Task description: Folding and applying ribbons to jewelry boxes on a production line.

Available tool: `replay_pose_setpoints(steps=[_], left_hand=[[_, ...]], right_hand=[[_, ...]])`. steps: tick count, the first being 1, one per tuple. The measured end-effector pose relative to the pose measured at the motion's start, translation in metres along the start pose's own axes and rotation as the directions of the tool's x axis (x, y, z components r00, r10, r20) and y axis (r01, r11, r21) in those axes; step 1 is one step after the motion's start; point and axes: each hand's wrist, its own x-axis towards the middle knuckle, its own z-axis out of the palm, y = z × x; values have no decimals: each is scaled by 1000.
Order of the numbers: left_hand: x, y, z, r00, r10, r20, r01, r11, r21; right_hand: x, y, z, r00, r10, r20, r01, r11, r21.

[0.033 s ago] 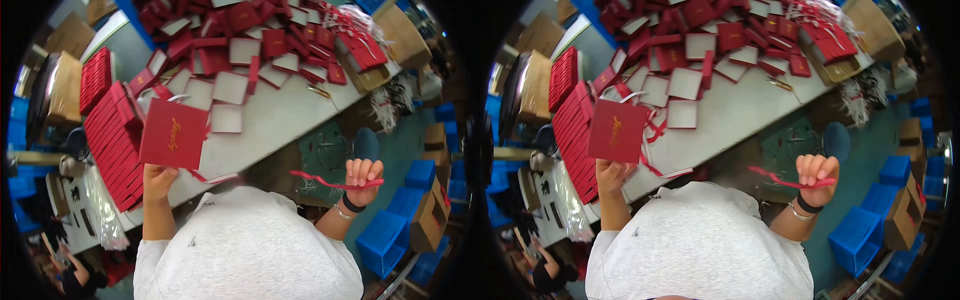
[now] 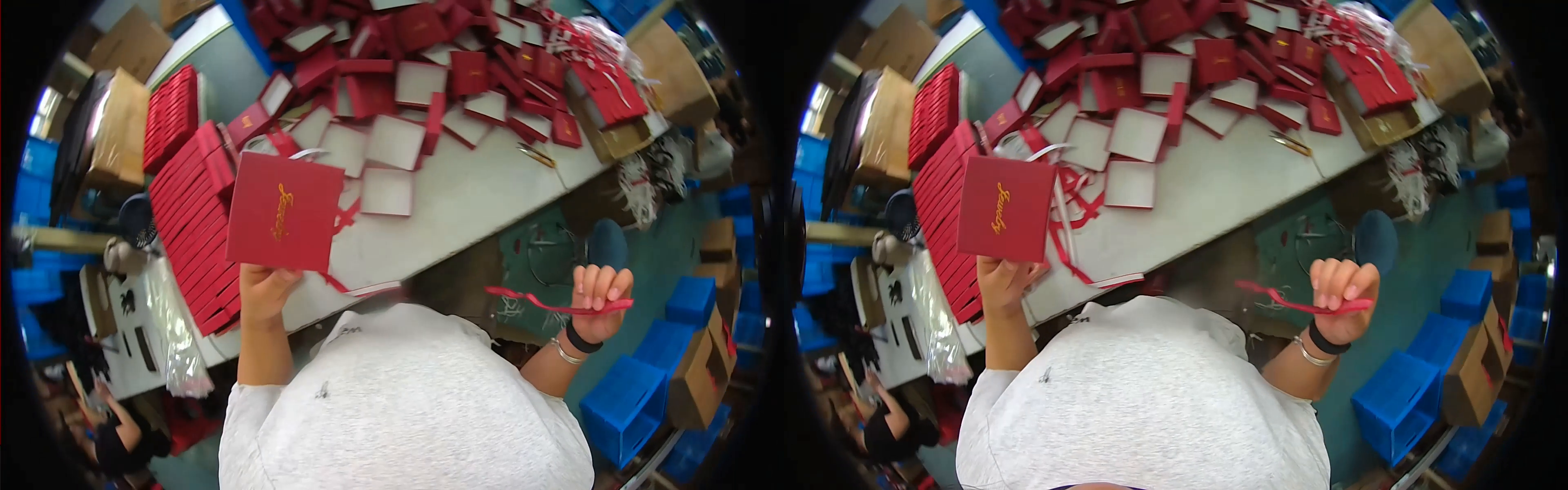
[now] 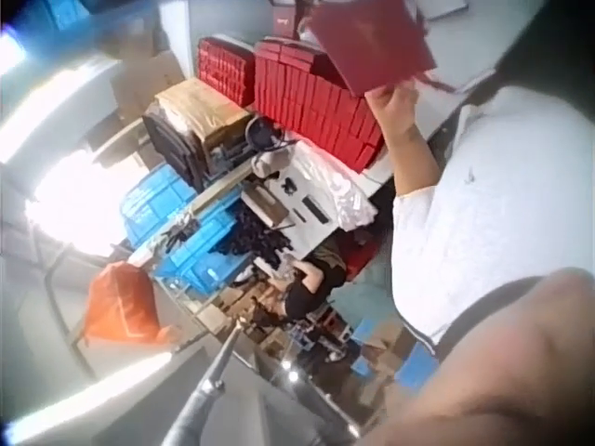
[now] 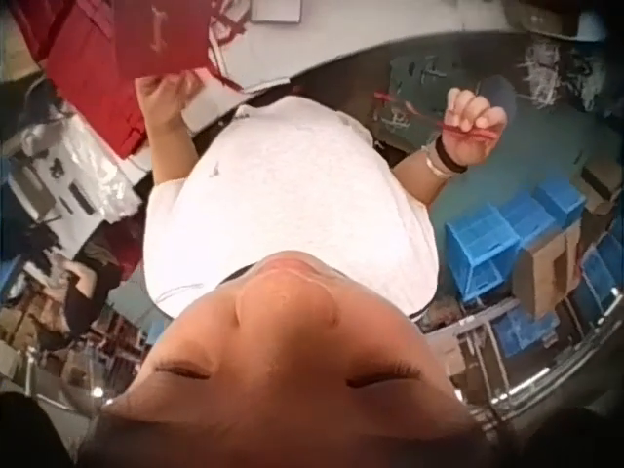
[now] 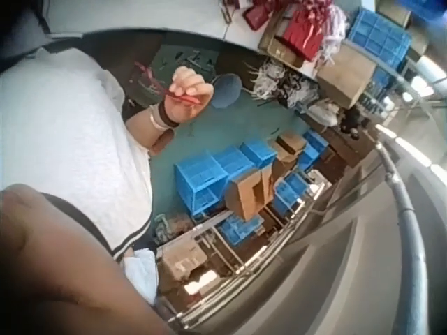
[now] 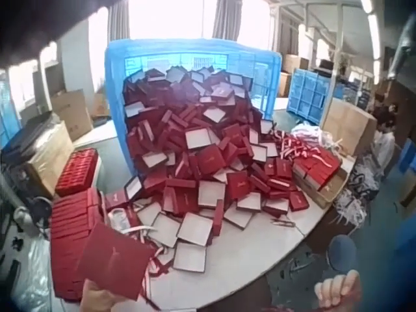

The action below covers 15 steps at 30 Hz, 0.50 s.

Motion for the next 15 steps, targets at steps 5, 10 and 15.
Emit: replay_pose_setpoints(steps=[5, 10, 15], left_hand=[[-8, 3, 16, 962, 261, -78, -264, 964, -35], [-9, 11, 37, 964, 260, -50, -262, 964, -48], [2, 0, 44, 924, 348, 160, -374, 911, 176]], right_hand=[[21, 25, 24, 985, 59, 161, -63, 998, 25], [36, 51, 62, 936, 120, 332, -155, 984, 82], [50, 69, 104, 892, 188, 411, -184, 982, -49]])
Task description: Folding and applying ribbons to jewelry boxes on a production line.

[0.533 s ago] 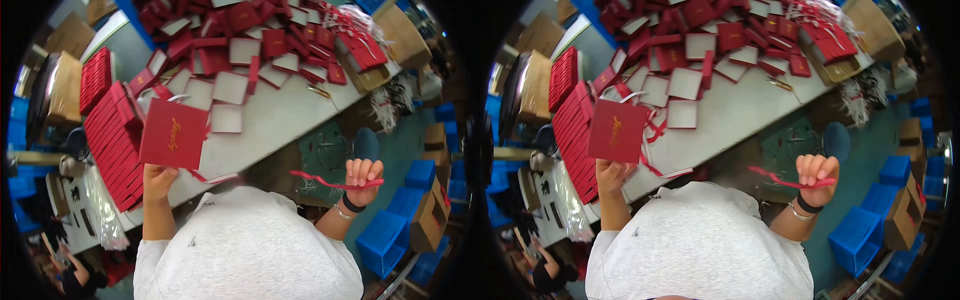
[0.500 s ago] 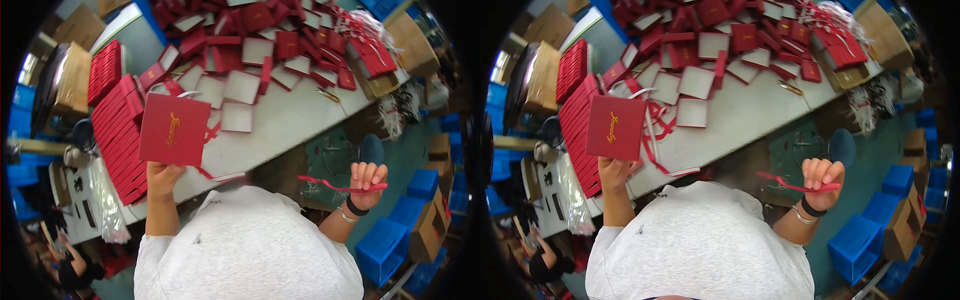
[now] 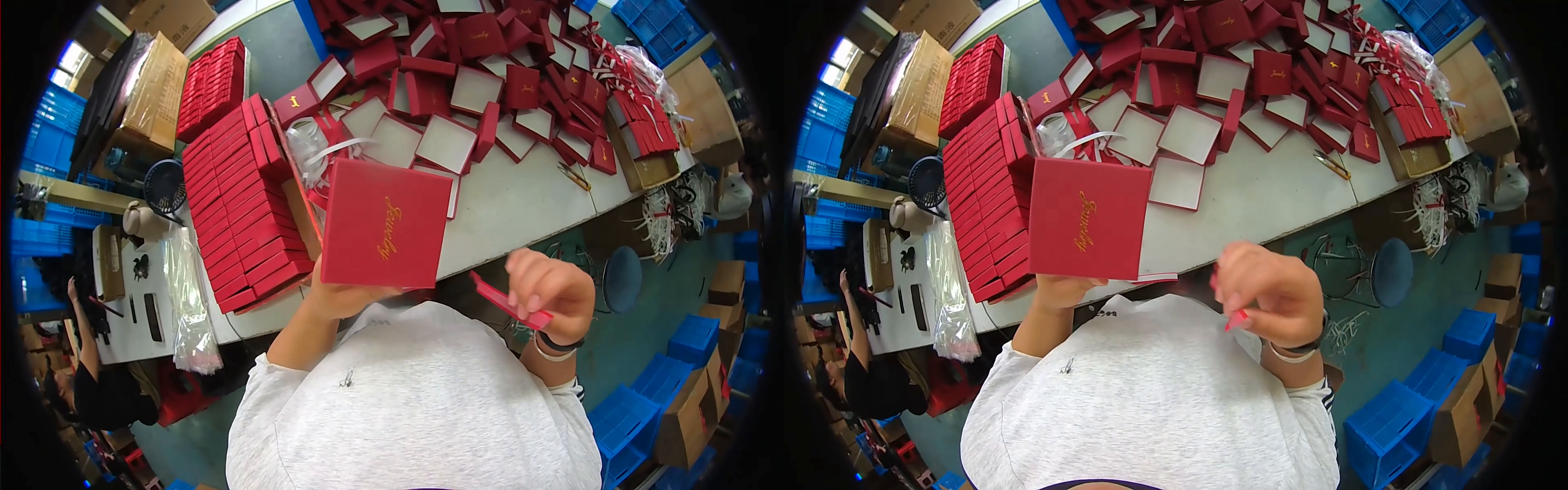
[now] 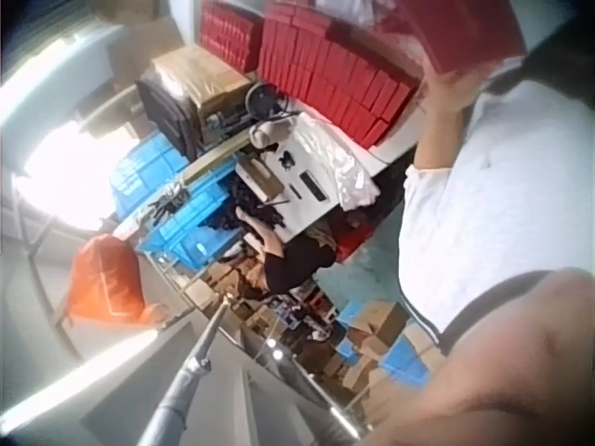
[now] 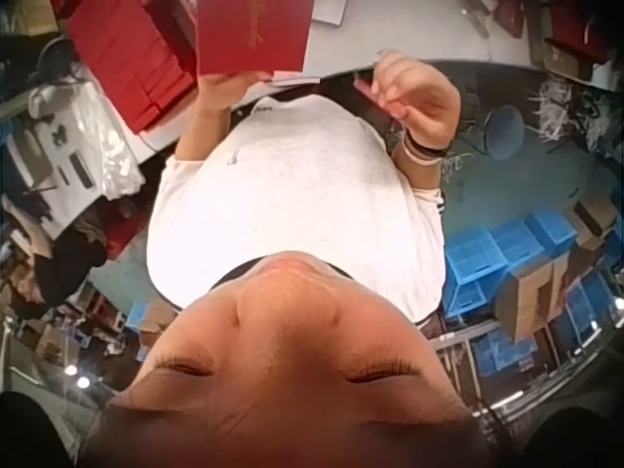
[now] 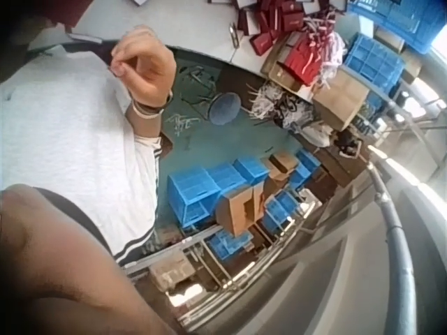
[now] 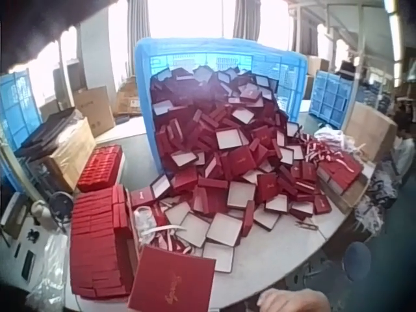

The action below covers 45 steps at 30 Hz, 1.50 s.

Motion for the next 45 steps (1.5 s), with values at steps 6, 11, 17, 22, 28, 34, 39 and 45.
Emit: replay_pose_setpoints(steps=[6, 11, 17, 22, 28, 34, 39, 45], left_hand=[[7, -7, 27, 951, -277, 139, 265, 959, 102], [6, -6, 23, 799, -502, 332, 469, 865, 179], [-8, -22, 12, 904, -329, 274, 425, 620, -659], [-12, -18, 19, 919, -373, 128, 368, 697, -616], [-8, -1, 28, 951, -272, -144, 227, 936, -270], [-5, 7, 36, 986, -163, -46, 154, 974, -164], [-5, 11, 37, 988, -130, -85, 134, 990, 46], [-7, 14, 35, 980, -175, -95, 188, 970, 156]], right_hand=[[11, 30, 12, 996, 87, 22, -88, 893, 441], [9, 32, 9, 983, 181, 35, -165, 778, 606], [7, 38, -5, 977, 202, -63, -129, 805, 580], [10, 37, 0, 928, 327, -176, -260, 910, 322], [21, -15, 31, 971, 234, -47, -201, 694, -691], [30, -9, 50, 985, 173, -5, -96, 521, -848], [29, -10, 50, 987, 161, -26, -96, 446, -890], [29, -8, 52, 982, 188, -32, -117, 457, -882]])
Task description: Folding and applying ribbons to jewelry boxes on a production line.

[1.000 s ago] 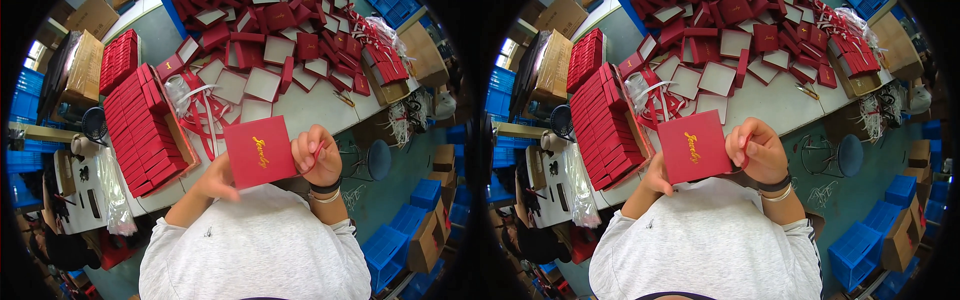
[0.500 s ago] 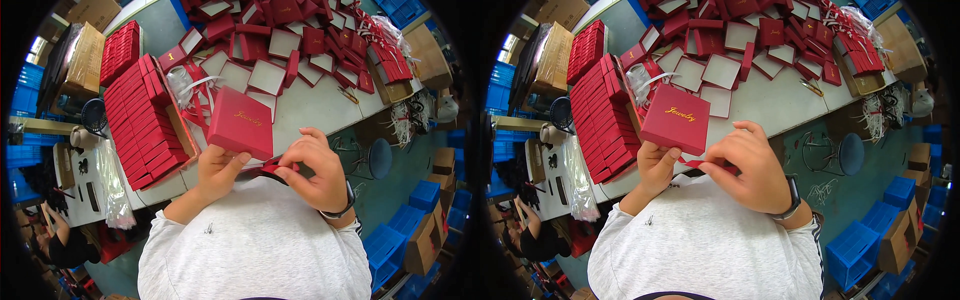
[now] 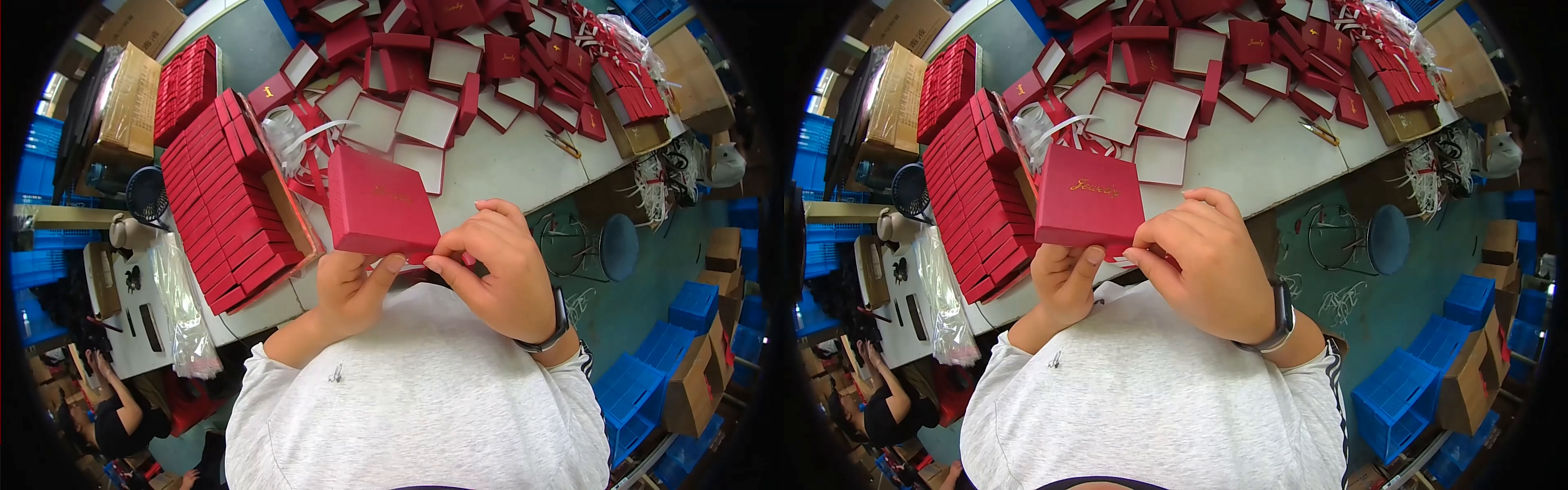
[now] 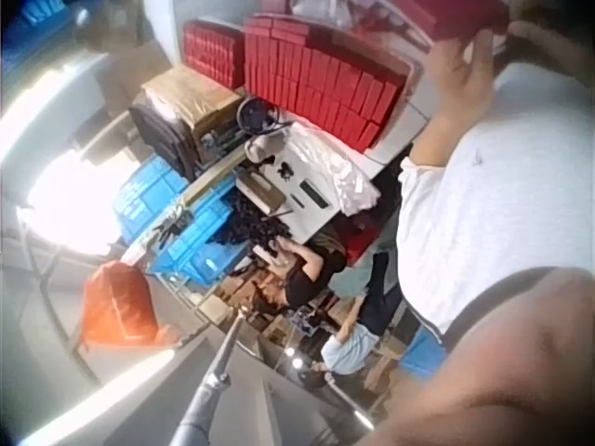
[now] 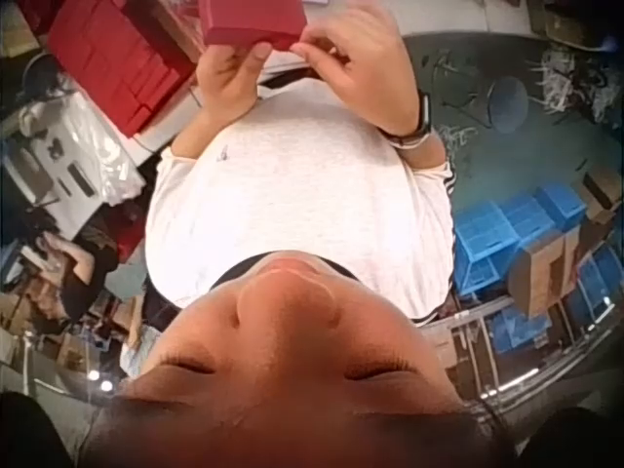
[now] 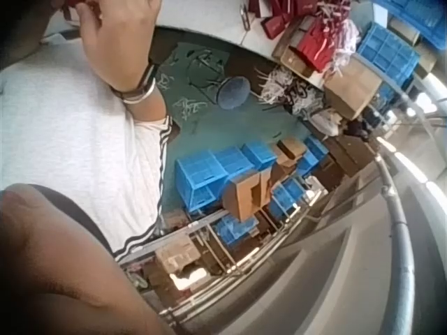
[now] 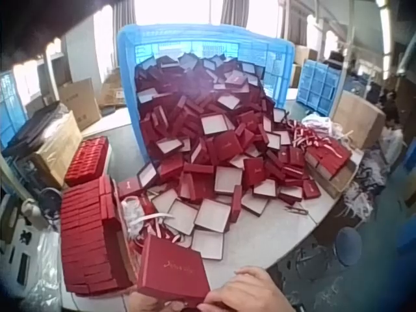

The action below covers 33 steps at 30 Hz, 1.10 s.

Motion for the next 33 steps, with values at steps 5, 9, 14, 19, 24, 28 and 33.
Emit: replay_pose_setpoints(steps=[5, 9, 14, 19, 24, 28, 33], left_hand=[[0, -3, 1, 997, 70, -13, -69, 996, 51], [-1, -7, 1, 995, 100, -17, -99, 994, 40], [0, -8, -2, 996, 86, 7, -85, 993, -81], [3, -6, 4, 994, 110, -18, -112, 987, -116], [-4, -13, -3, 996, 93, 1, -93, 996, 11], [0, -9, 7, 994, 108, -28, -107, 994, 21], [-4, -9, 6, 986, 92, -137, -79, 992, 99]], right_hand=[[-1, 0, 2, 1000, 9, -28, -10, 1000, -22], [-1, 0, 2, 999, -2, -32, 0, 999, -38], [0, 2, 2, 999, -20, -37, 19, 999, -26], [0, 4, 7, 995, -3, -96, 4, 1000, 16], [0, 4, 8, 993, -13, -114, 14, 1000, 5], [0, 6, 10, 993, -23, -113, 18, 999, -49], [1, 9, 13, 983, 115, -146, -98, 988, 121]])
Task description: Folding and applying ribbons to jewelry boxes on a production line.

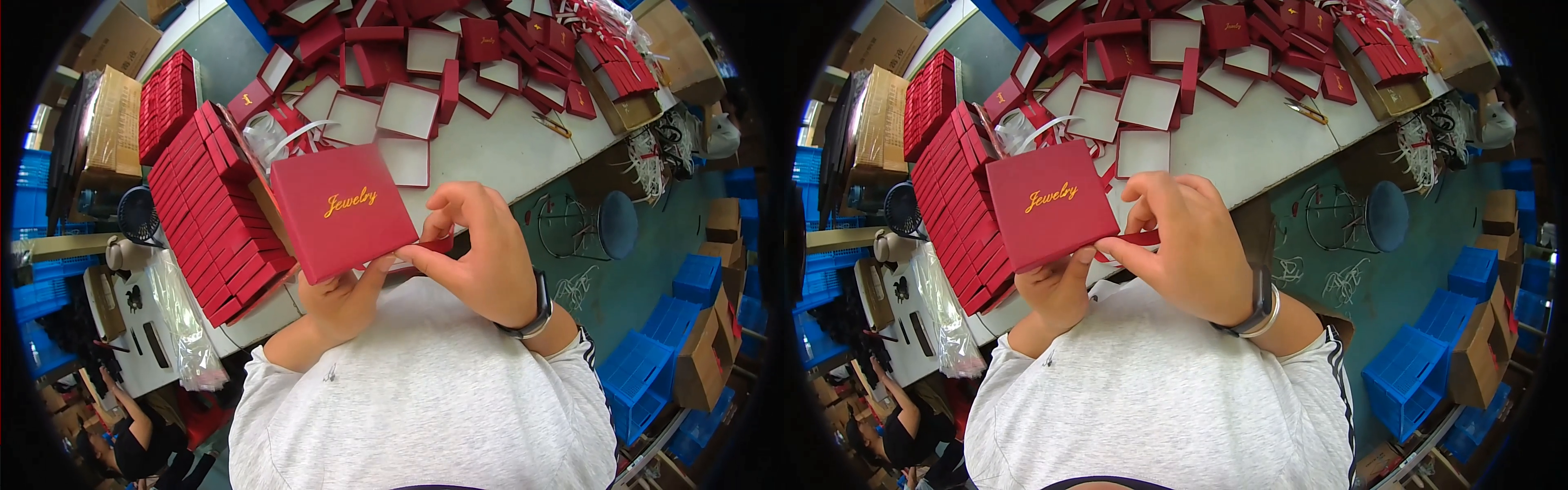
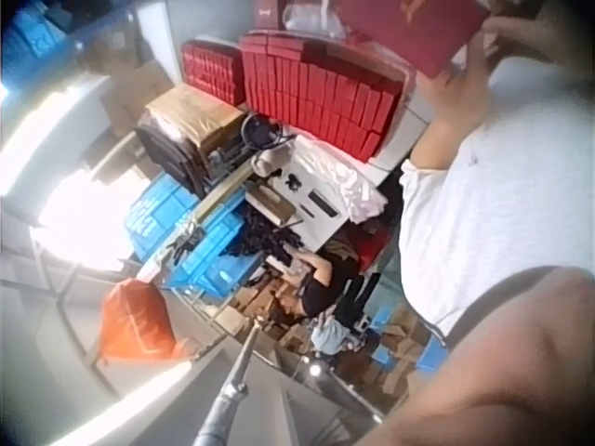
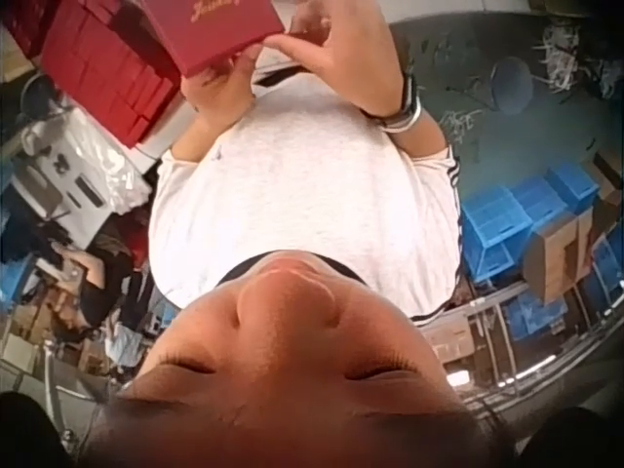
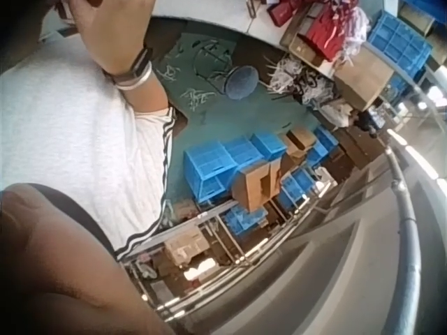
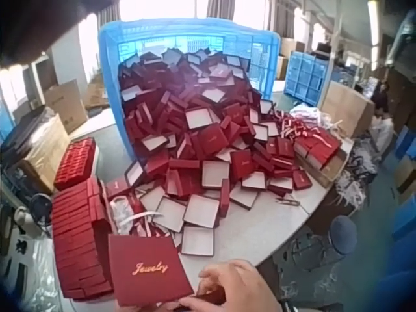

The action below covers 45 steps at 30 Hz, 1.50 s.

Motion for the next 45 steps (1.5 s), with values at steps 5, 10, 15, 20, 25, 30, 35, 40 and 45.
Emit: replay_pose_setpoints(steps=[5, 10, 15, 20, 25, 30, 35, 40, 45], left_hand=[[4, -3, -2, 963, 158, -217, -181, 980, -87], [10, -1, -12, 963, 129, -238, -148, 987, -64], [17, 7, -4, 964, 66, -259, -89, 993, -80], [15, 5, -7, 983, -13, -181, -28, 974, -223], [14, 7, -5, 995, -20, -100, -14, 943, -334], [16, 13, -6, 999, -39, 13, 40, 858, -512], [18, 14, -12, 999, -26, -33, 8, 882, -471], [17, 6, -19, 996, 82, -40, -91, 930, -356], [21, 10, -14, 963, 193, -186, -231, 950, -210]], right_hand=[[2, 27, 1, 990, 33, 140, -40, 998, 42], [0, 42, -11, 938, 129, 322, -263, 868, 421], [-4, 42, -19, 942, 162, 293, -285, 846, 450], [-6, 44, -15, 985, 105, 134, -135, 962, 237], [-6, 43, -13, 987, 127, 101, -147, 963, 226], [-5, 41, -16, 997, 48, 54, -60, 963, 264], [-7, 32, -18, 997, 67, 47, -76, 967, 243], [-14, 21, -29, 1000, -27, -11, 28, 995, 101], [-17, 16, -37, 999, -14, 32, 15, 1000, -19]])
